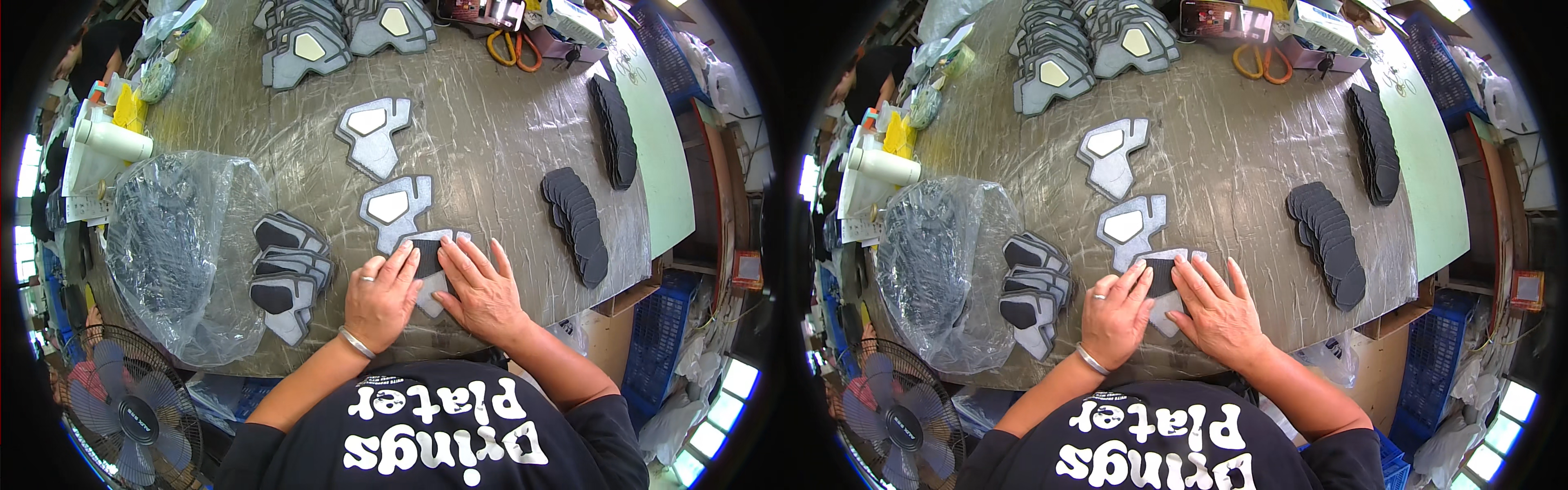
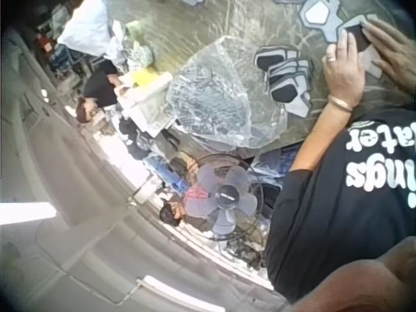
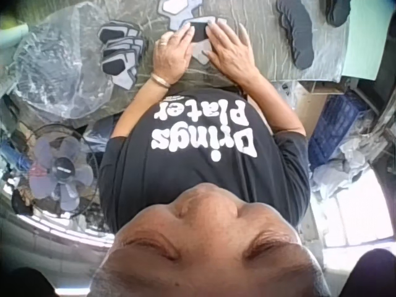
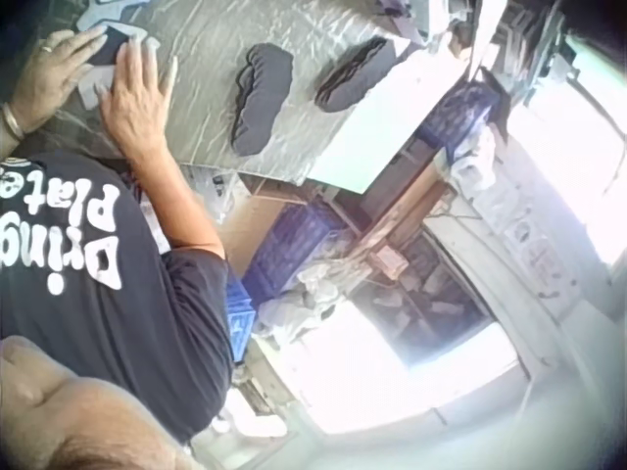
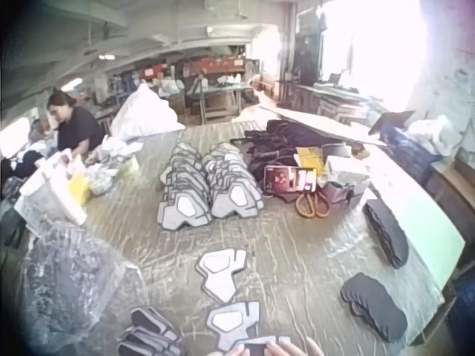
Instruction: The person packs stacked shoe panels into a plastic bag, aligns and sticks black fabric patches onto shaped base cutouts on the table, and stacks the assembled pieces.
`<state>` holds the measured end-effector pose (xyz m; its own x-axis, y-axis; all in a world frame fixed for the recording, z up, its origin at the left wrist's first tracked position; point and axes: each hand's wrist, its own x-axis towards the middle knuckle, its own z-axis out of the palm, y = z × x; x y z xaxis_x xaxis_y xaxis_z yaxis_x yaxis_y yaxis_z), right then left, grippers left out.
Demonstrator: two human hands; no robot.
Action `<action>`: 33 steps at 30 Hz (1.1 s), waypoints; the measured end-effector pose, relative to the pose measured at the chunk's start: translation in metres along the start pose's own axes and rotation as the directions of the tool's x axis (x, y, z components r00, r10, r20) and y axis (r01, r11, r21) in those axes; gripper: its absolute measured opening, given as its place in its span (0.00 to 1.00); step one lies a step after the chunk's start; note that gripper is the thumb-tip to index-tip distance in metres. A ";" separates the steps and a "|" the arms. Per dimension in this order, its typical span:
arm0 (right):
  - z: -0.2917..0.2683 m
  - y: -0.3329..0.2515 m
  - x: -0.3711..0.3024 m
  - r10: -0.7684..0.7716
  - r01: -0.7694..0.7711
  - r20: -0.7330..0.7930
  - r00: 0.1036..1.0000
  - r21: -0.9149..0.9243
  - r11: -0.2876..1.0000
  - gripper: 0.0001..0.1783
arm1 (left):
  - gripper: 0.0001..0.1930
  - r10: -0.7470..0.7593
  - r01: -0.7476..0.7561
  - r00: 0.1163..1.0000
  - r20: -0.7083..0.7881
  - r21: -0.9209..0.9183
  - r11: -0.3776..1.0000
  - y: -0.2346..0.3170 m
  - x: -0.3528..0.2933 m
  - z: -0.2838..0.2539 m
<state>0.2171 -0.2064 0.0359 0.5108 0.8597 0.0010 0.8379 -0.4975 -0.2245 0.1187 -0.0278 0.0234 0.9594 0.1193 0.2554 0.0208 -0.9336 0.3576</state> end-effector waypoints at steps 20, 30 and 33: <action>0.000 -0.002 -0.004 -0.112 0.112 -0.061 0.992 0.001 0.994 0.26 | 0.23 -0.066 0.064 0.996 -0.052 -0.046 0.997 0.004 0.005 0.005; -0.016 0.023 0.038 0.044 -0.004 -0.120 0.992 0.319 0.948 0.24 | 0.29 -0.066 0.060 0.994 -0.087 -0.073 0.996 -0.004 -0.004 0.008; -0.011 0.022 0.031 0.085 -0.087 0.039 0.996 0.713 0.695 0.23 | 0.43 -0.107 0.050 0.974 -0.199 -0.268 0.962 -0.005 -0.005 -0.003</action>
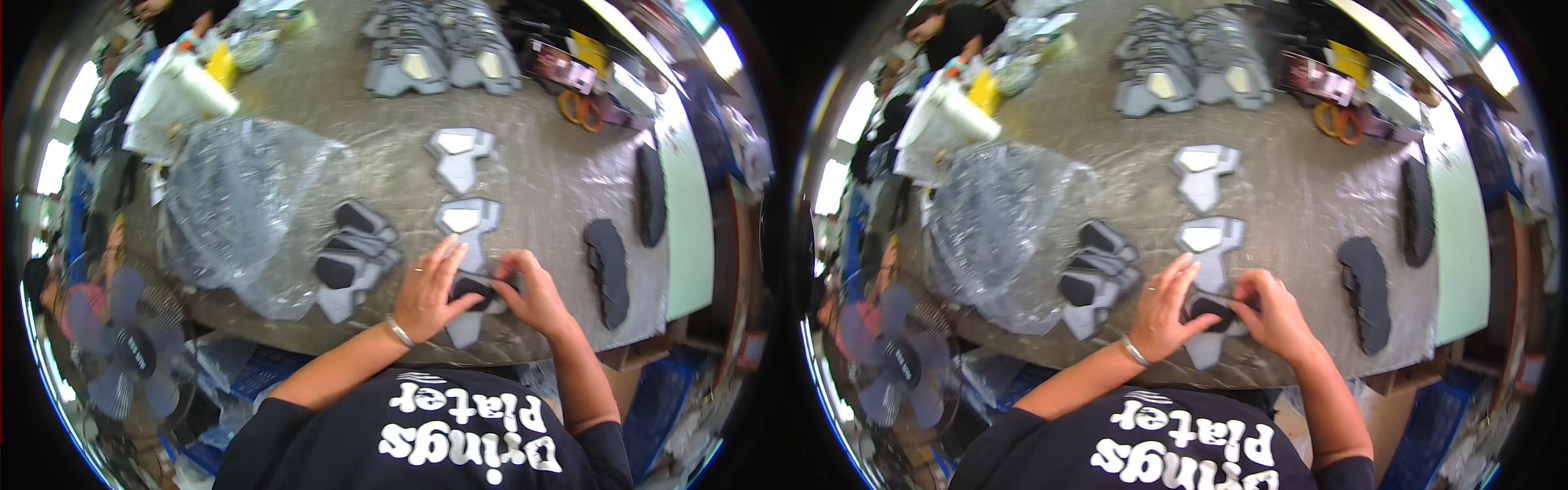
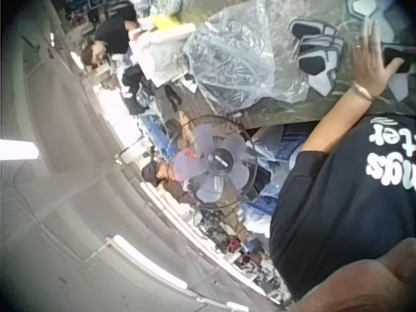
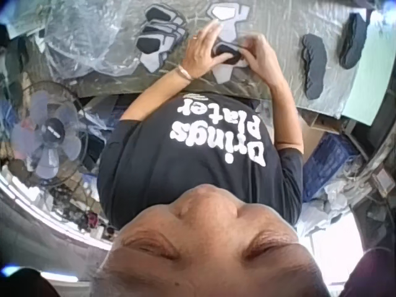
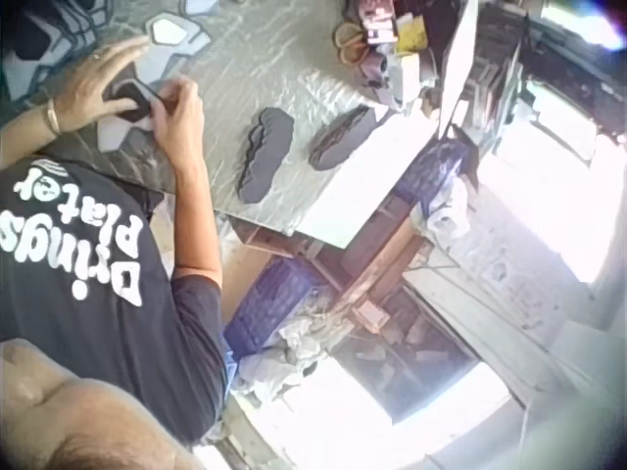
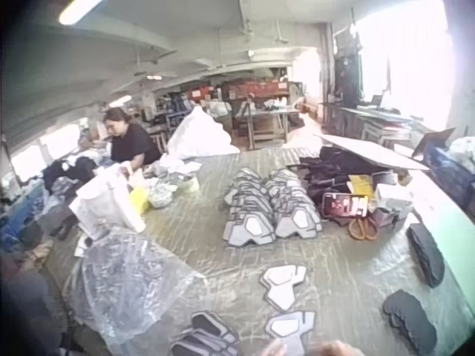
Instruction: The person packs stacked shoe panels into a plastic bag, aligns and sticks black fabric patches onto shaped base cutouts on the table, and stacks the assembled pieces.
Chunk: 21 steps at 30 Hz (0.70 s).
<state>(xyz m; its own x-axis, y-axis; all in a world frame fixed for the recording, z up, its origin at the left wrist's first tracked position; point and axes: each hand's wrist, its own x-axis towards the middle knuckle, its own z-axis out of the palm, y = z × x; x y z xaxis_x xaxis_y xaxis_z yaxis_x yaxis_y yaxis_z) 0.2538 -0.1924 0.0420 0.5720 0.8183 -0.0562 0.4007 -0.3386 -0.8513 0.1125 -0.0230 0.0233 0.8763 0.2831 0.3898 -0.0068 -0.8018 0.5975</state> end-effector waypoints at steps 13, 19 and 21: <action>0.112 -0.069 0.053 -0.092 0.092 -0.023 0.995 0.463 0.881 0.23 | 0.59 -0.346 0.365 0.924 -0.163 0.103 0.925 -0.025 -0.064 -0.105; 0.123 -0.078 0.119 -0.139 0.162 0.099 0.985 -0.288 0.944 0.60 | 0.61 -0.484 0.502 0.864 -0.139 0.305 0.809 -0.041 -0.083 -0.084; 0.120 -0.088 0.129 -0.105 0.151 0.156 0.982 -0.322 0.934 0.63 | 0.59 -0.471 0.495 0.869 -0.152 0.302 0.815 -0.047 -0.080 -0.077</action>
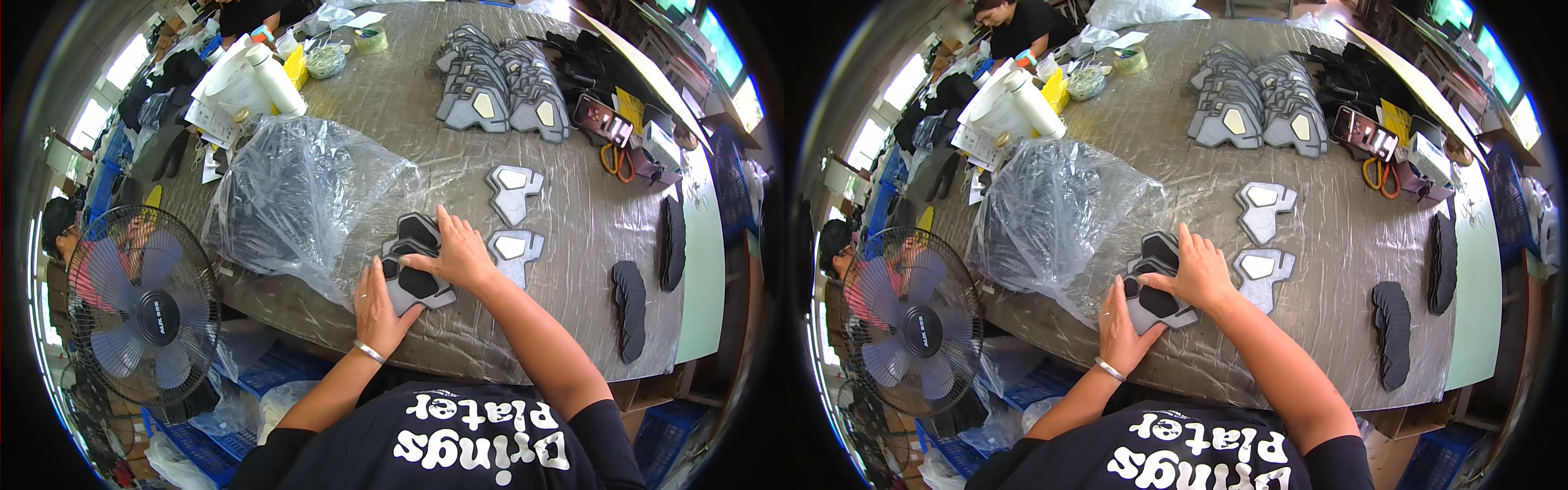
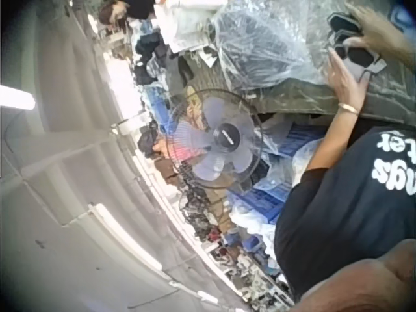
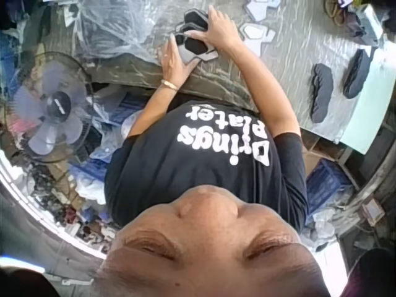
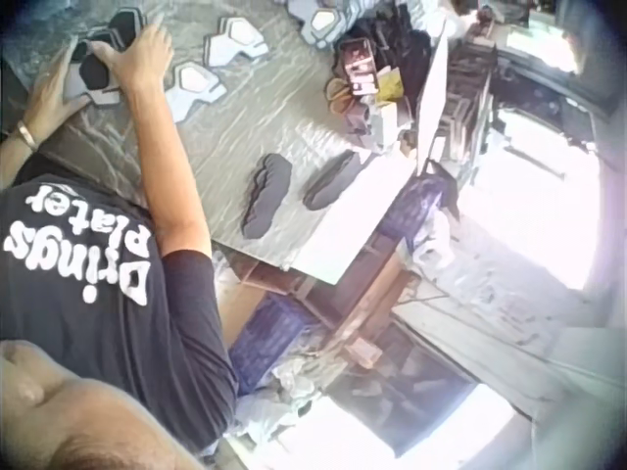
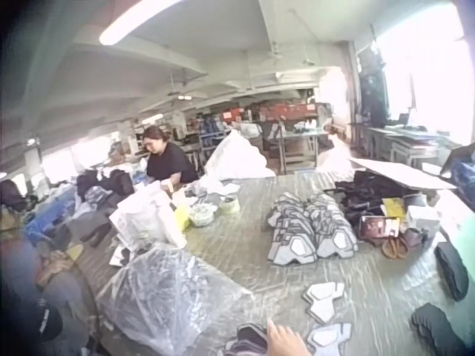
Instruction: The person packs stacked shoe panels into a plastic bag, aligns and sticks black fabric patches onto shaped base cutouts on the table, and stacks the assembled pieces.
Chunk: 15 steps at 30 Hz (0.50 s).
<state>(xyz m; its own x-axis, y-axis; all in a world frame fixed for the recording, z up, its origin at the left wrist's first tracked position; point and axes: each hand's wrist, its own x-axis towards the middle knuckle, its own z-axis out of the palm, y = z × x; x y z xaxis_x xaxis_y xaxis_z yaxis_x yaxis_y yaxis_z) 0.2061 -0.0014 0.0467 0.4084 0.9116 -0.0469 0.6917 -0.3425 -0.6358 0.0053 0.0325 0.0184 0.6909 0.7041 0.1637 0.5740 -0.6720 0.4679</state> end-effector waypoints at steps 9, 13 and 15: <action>-0.015 0.002 -0.018 -0.061 -0.076 0.253 0.965 0.498 0.864 0.55 | 0.58 0.105 -0.109 0.993 -0.047 -0.089 0.990 -0.004 0.011 0.010; -0.018 0.019 -0.052 -0.199 0.168 0.003 0.980 0.526 0.833 0.59 | 0.64 0.236 -0.238 0.971 -0.040 -0.253 0.938 -0.004 0.007 -0.004; -0.027 0.030 -0.069 -0.235 0.219 -0.020 0.972 0.438 0.872 0.64 | 0.65 0.319 -0.315 0.946 -0.051 -0.372 0.873 -0.003 0.012 -0.021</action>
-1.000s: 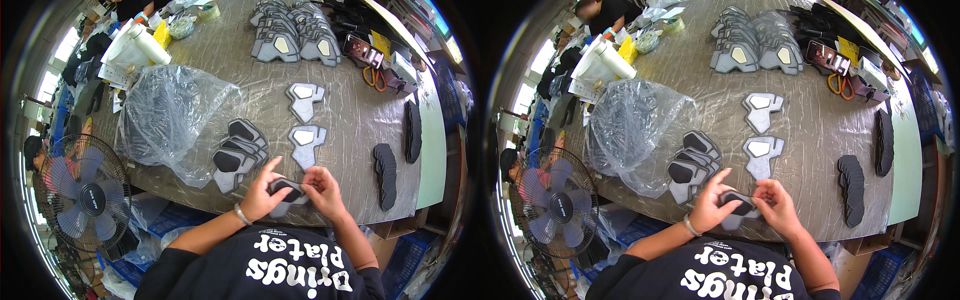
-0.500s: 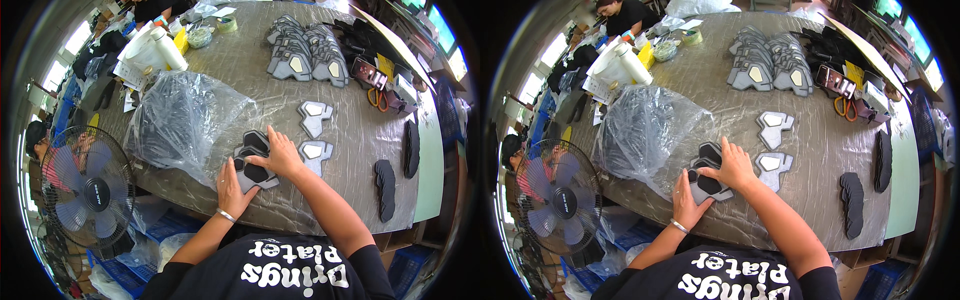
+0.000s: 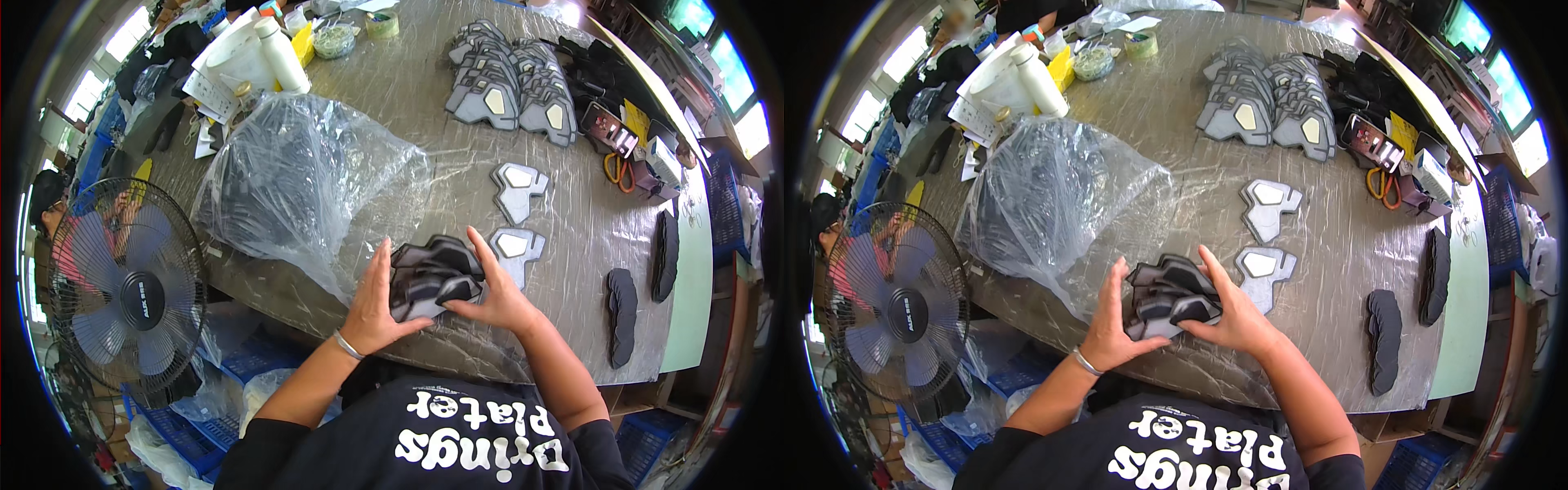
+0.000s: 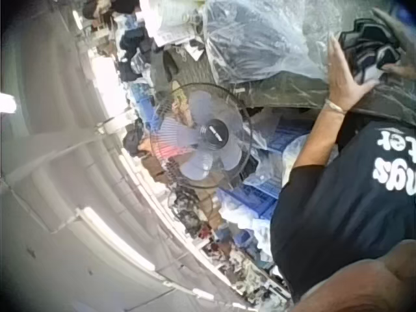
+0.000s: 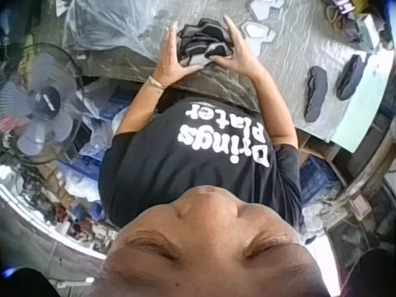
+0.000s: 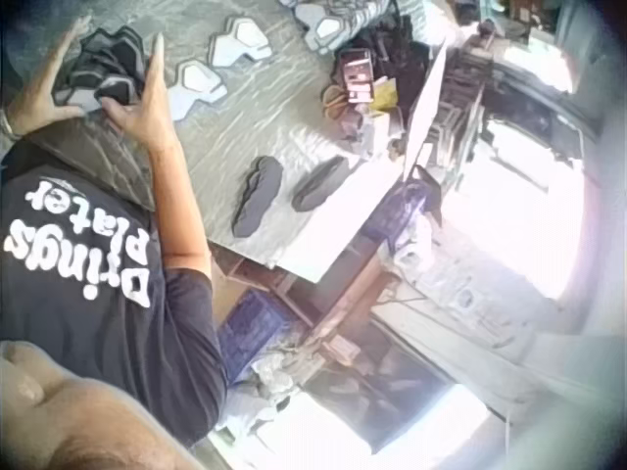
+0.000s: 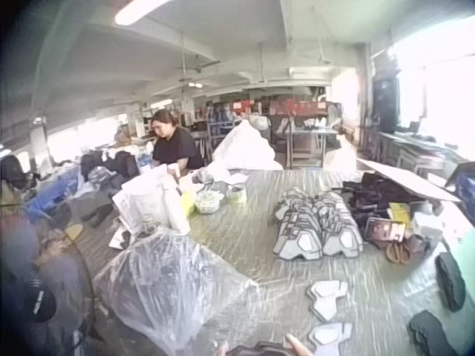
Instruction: The person packs stacked shoe panels into a plastic bag, aligns and sticks black fabric patches onto shaped base cutouts on the table, and stacks the assembled pieces.
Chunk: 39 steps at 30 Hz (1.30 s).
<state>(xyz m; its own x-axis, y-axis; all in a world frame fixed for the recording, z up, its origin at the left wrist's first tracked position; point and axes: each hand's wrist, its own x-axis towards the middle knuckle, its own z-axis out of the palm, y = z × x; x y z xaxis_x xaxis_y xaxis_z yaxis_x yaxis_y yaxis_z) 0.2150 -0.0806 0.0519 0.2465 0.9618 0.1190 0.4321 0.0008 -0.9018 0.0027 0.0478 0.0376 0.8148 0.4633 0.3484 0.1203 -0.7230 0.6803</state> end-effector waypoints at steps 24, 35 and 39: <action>0.006 -0.007 0.006 0.022 -0.030 0.167 0.986 0.048 0.998 0.47 | 0.45 -0.020 0.026 0.998 -0.052 0.101 0.995 0.027 0.018 0.013; 0.067 -0.046 0.062 0.568 -0.603 0.366 0.737 0.735 0.310 0.19 | 0.21 -0.014 0.311 0.772 -0.636 0.357 0.881 0.022 -0.009 -0.047; 0.098 -0.060 0.102 0.418 -0.543 0.406 0.813 0.789 0.288 0.15 | 0.08 0.099 0.145 0.715 -0.692 0.285 0.947 0.023 -0.005 -0.054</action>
<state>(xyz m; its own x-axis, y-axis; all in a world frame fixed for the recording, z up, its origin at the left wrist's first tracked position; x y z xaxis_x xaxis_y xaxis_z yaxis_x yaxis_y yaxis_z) 0.1293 0.0447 0.0775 0.0283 0.8931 -0.4489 -0.6940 -0.3056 -0.6519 -0.0293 0.0564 0.0866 0.2021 0.6145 0.7626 0.3942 -0.7638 0.5111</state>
